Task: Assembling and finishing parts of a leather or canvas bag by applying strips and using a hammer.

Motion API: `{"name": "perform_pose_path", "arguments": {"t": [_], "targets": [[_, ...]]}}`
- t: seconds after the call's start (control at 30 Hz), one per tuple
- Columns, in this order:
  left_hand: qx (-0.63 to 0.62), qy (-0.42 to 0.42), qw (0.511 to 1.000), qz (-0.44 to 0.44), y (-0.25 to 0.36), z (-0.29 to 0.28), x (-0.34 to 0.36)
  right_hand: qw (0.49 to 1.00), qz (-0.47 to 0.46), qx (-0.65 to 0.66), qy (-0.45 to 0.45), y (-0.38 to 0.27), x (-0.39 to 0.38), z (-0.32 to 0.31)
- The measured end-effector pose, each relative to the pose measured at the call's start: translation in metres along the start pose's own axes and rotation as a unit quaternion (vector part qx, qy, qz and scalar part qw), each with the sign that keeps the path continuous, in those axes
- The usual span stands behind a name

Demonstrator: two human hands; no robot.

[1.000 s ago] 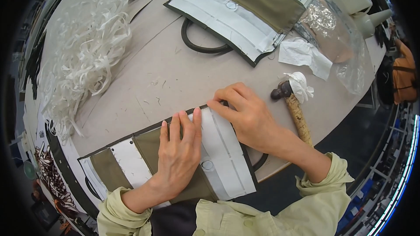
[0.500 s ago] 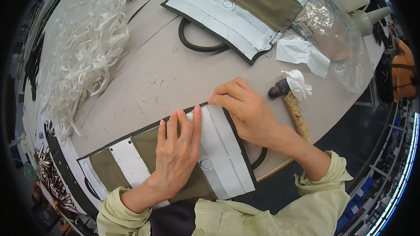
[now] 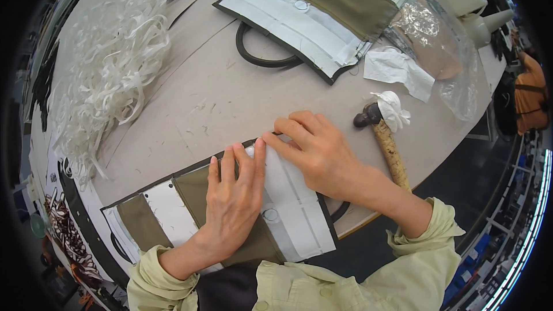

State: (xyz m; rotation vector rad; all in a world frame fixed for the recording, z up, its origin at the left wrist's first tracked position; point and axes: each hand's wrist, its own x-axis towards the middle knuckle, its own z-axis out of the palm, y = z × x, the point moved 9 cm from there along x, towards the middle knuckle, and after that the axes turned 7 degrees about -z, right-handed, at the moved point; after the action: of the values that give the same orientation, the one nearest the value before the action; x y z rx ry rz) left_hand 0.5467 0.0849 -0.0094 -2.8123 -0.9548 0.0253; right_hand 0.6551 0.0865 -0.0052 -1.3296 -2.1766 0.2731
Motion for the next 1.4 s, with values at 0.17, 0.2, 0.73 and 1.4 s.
{"name": "perform_pose_path", "arguments": {"t": [0.17,0.2,0.73,1.4], "targets": [[-0.018,0.018,1.0,-0.005,-0.001,-0.001,-0.001,0.993,-0.057,-0.095,-0.031,-0.011,-0.001,0.004],[-0.016,0.019,1.0,-0.006,-0.002,0.0,-0.003,0.993,-0.059,-0.095,-0.029,-0.012,0.0,0.003],[-0.076,0.054,0.996,-0.014,-0.007,-0.003,-0.007,0.987,-0.08,-0.13,-0.059,-0.021,0.007,0.003],[-0.089,0.087,0.992,-0.022,-0.012,-0.005,-0.011,0.989,0.001,-0.147,-0.005,-0.026,-0.002,0.001]]}}
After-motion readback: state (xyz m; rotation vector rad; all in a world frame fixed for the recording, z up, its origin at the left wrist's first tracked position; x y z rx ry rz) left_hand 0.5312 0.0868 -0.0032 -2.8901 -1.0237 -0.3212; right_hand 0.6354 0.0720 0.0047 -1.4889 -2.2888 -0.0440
